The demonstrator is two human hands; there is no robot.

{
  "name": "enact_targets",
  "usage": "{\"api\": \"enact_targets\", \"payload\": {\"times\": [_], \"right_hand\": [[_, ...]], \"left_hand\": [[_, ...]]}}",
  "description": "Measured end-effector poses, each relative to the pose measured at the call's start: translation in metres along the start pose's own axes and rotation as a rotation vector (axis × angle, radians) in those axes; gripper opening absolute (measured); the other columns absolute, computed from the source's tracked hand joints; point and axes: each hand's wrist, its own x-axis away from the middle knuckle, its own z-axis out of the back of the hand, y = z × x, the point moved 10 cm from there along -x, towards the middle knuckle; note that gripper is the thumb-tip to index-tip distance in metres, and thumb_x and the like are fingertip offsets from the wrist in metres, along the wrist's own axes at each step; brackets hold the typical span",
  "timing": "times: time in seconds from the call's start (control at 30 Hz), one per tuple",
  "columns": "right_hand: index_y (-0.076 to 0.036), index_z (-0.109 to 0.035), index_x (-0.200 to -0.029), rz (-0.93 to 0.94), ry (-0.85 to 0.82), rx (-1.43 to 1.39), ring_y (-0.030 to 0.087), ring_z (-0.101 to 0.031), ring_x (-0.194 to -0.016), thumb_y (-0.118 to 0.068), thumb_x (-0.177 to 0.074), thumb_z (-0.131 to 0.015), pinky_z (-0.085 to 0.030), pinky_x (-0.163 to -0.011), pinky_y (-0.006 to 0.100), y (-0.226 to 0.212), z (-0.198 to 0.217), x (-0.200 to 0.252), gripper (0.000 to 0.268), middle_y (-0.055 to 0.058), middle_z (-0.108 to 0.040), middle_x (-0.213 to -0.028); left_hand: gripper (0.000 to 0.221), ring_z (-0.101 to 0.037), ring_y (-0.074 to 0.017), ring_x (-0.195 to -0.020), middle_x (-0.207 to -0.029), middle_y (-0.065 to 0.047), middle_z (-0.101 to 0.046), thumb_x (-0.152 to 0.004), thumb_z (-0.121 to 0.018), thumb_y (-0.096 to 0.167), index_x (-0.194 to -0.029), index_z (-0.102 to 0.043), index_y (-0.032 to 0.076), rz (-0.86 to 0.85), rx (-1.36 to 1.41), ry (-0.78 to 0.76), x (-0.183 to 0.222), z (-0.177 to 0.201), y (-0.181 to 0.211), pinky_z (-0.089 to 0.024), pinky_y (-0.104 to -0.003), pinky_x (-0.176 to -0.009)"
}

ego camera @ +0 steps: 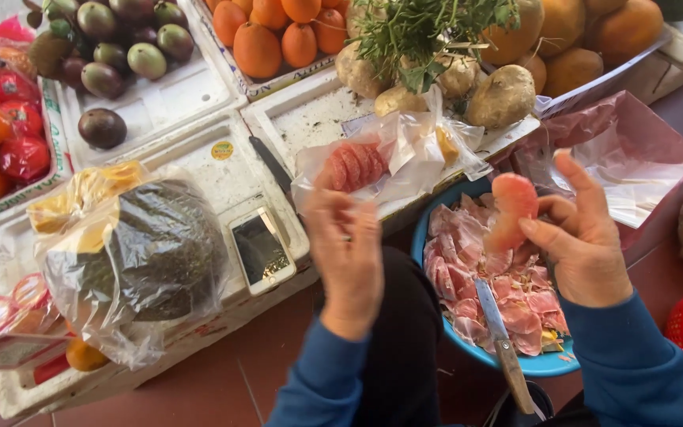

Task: Peeling and cleaning pomelo segments using a knife at a fruit stall.

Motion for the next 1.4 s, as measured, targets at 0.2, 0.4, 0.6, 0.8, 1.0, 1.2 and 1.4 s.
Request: {"api": "enact_targets", "payload": {"times": [0.2, 0.4, 0.6, 0.8, 1.0, 1.2, 1.4], "right_hand": [[-0.025, -0.012, -0.167, 0.202, -0.183, -0.012, 0.039, -0.075, -0.081, 0.009, -0.093, -0.052, -0.056, -0.054, 0.032, -0.063, -0.100, -0.030, 0.090, 0.028, -0.064, -0.101], [-0.027, -0.007, -0.167, 0.398, -0.304, 0.335, 0.028, -0.079, -0.087, 0.007, -0.087, -0.066, -0.063, -0.061, 0.034, -0.019, -0.191, -0.101, 0.105, 0.012, -0.070, -0.104], [-0.041, -0.011, -0.167, 0.407, -0.413, 1.114, 0.027, -0.073, -0.100, -0.029, -0.079, -0.074, -0.056, -0.092, 0.048, 0.065, -0.219, -0.146, 0.109, -0.002, -0.074, -0.112], [-0.041, -0.004, -0.167, 0.240, -0.523, 1.291, 0.031, -0.071, -0.112, -0.035, -0.082, -0.062, -0.043, -0.106, 0.048, 0.082, -0.264, -0.160, 0.102, 0.005, -0.069, -0.131], [-0.042, -0.004, -0.166, 0.077, -0.518, 1.203, 0.045, -0.069, -0.113, -0.033, -0.085, -0.062, -0.050, -0.101, 0.055, 0.098, -0.290, -0.163, 0.100, 0.018, -0.071, -0.124], [-0.036, -0.014, -0.166, 0.220, -0.433, 1.149, 0.042, -0.068, -0.116, -0.032, -0.092, -0.063, -0.053, -0.101, 0.054, 0.133, -0.292, -0.167, 0.089, 0.019, -0.069, -0.124], [-0.034, -0.031, -0.164, 0.528, -0.219, 1.015, 0.032, -0.068, -0.109, -0.024, -0.083, -0.072, -0.055, -0.099, 0.045, 0.181, -0.275, -0.186, 0.091, 0.012, -0.066, -0.113]], "left_hand": [[0.109, -0.063, -0.0350, -0.098, -0.117, -0.011, -0.066, -0.083, -0.075, 0.054, -0.163, -0.007, 0.025, -0.063, -0.969, -0.005, -0.077, 0.059, -0.021, -0.043, -0.052, -0.097], [0.094, -0.051, -0.0137, -0.053, -0.058, 0.005, -0.052, -0.081, -0.055, 0.010, -0.166, -0.020, 0.030, 0.332, -0.590, -0.143, -0.113, 0.081, -0.097, -0.044, -0.029, -0.057], [0.090, -0.065, -0.0194, -0.077, -0.084, -0.016, -0.066, -0.079, -0.054, -0.011, -0.163, -0.031, 0.013, 0.383, 0.243, 0.038, -0.112, 0.096, -0.120, -0.057, -0.028, -0.074], [0.086, -0.073, -0.0253, -0.095, -0.105, -0.018, -0.070, -0.085, -0.059, -0.014, -0.161, -0.036, 0.018, 0.452, 0.477, 0.109, -0.099, 0.091, -0.130, -0.064, -0.032, -0.072], [0.087, -0.074, -0.0244, -0.097, -0.120, -0.014, -0.071, -0.085, -0.063, -0.013, -0.161, -0.037, 0.021, 0.458, 0.504, 0.168, -0.098, 0.096, -0.139, -0.067, -0.032, -0.061], [0.085, -0.074, -0.0244, -0.096, -0.131, -0.015, -0.066, -0.088, -0.060, -0.013, -0.161, -0.035, 0.022, 0.439, 0.546, 0.141, -0.095, 0.092, -0.132, -0.068, -0.032, -0.058], [0.084, -0.075, -0.0265, -0.093, -0.137, -0.015, -0.062, -0.088, -0.057, -0.013, -0.160, -0.035, 0.025, 0.512, 0.604, 0.073, -0.079, 0.088, -0.136, -0.069, -0.034, -0.056]]}}
